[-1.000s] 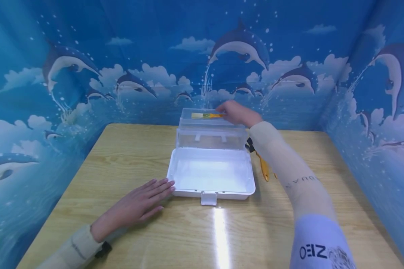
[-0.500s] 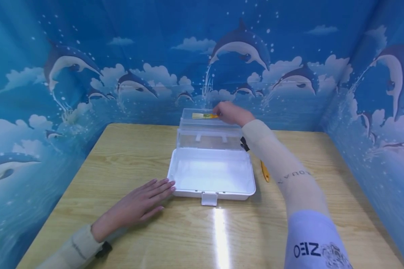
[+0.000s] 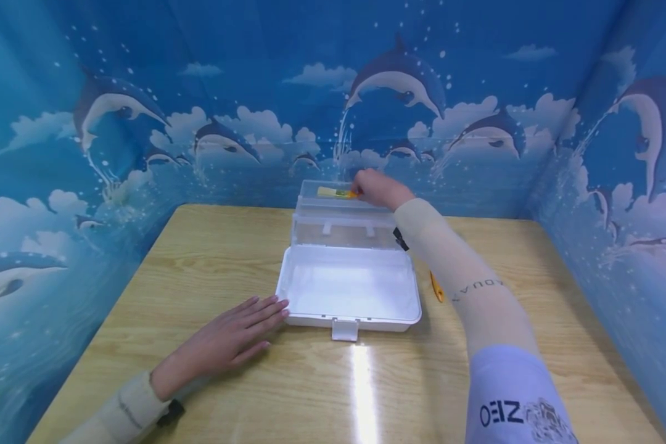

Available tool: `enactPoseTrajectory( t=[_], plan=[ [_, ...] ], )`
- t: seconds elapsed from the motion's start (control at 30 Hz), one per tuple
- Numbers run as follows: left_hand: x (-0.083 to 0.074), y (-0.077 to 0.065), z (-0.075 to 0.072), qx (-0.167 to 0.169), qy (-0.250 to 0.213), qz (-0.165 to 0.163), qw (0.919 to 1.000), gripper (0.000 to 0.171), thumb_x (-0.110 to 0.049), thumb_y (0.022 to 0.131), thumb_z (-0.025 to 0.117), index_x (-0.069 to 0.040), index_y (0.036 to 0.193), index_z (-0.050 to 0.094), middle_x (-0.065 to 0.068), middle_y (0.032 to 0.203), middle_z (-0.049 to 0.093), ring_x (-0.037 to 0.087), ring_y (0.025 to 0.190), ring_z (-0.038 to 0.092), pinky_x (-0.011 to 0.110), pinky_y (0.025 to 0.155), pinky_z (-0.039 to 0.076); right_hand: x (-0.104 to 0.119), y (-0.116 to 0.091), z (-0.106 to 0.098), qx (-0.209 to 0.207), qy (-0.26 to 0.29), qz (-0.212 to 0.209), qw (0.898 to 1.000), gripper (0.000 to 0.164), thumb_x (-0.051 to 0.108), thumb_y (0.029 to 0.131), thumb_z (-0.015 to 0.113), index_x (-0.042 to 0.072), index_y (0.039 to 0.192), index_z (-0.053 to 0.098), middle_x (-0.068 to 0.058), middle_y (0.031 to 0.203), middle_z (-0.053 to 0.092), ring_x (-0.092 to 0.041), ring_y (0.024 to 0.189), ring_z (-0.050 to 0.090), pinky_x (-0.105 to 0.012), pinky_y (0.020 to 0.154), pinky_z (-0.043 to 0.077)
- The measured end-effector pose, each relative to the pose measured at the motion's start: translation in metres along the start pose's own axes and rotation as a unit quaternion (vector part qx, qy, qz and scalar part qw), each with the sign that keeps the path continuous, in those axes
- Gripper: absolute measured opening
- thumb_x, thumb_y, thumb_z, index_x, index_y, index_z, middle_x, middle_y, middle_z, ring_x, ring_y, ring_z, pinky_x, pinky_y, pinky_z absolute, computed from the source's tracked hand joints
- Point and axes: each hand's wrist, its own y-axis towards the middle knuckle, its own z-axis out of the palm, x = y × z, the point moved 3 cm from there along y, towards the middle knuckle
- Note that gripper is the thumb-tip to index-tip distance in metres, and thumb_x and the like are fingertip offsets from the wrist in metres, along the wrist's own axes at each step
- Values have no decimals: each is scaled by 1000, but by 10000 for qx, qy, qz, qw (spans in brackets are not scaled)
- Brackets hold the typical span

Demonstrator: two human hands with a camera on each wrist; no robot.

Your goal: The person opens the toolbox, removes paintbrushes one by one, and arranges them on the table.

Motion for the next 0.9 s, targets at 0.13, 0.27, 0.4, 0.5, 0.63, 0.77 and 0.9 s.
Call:
enactPoseTrajectory(
  t=[0.13,0.27,0.4,0.5,0.63,0.77,0.9],
  plan=[
    [0,0,1,-55,6,50,10000,64,-35,105,53,-15,161,28,1,169,23,21,155,25,45,127,24,-3,0,3,-33,-25,-8,10000,28,1,99,63,1,126,70,-20,124,70,-33,113,67,-45,100,58],
    [-1,0,1,-97,2,73,9999,65,-34,105,54,-15,161,28,1,169,24,22,155,26,45,127,24,-5,1,5,-80,-98,-39,9999,26,3,100,62,1,124,71,-20,122,71,-32,112,67,-45,98,58],
    [-1,0,1,-81,0,59,9999,65,-34,105,54,-16,162,28,1,169,23,21,155,25,45,127,24,-5,0,5,-86,-179,-4,9998,25,5,102,60,0,124,70,-19,122,70,-32,112,66,-46,99,57],
    [-1,1,0,-62,-2,45,10000,65,-34,105,55,-15,161,28,1,169,24,21,155,25,45,127,24,-5,-1,5,-79,-209,84,9997,26,6,104,57,1,127,68,-19,124,68,-32,114,65,-46,101,56],
    [-1,1,0,-28,-40,15,10000,64,-35,106,53,-16,161,28,1,169,24,21,155,25,45,127,23,-5,-2,3,-114,-227,95,9996,28,8,105,54,1,130,65,-19,126,67,-32,115,63,-47,101,55],
    [0,1,1,-36,-45,17,10000,64,-35,106,52,-16,162,27,1,169,24,21,155,24,45,127,23,-4,-5,2,-200,-205,51,9996,28,7,106,53,1,131,64,-19,126,66,-31,114,63,-47,100,55],
    [1,1,1,-34,-44,15,10000,63,-36,106,51,-16,161,28,0,169,24,21,155,25,45,127,23,-4,-7,2,-217,-139,64,9996,29,7,106,53,1,132,63,-18,127,66,-30,113,63,-47,100,55]
  ],
)
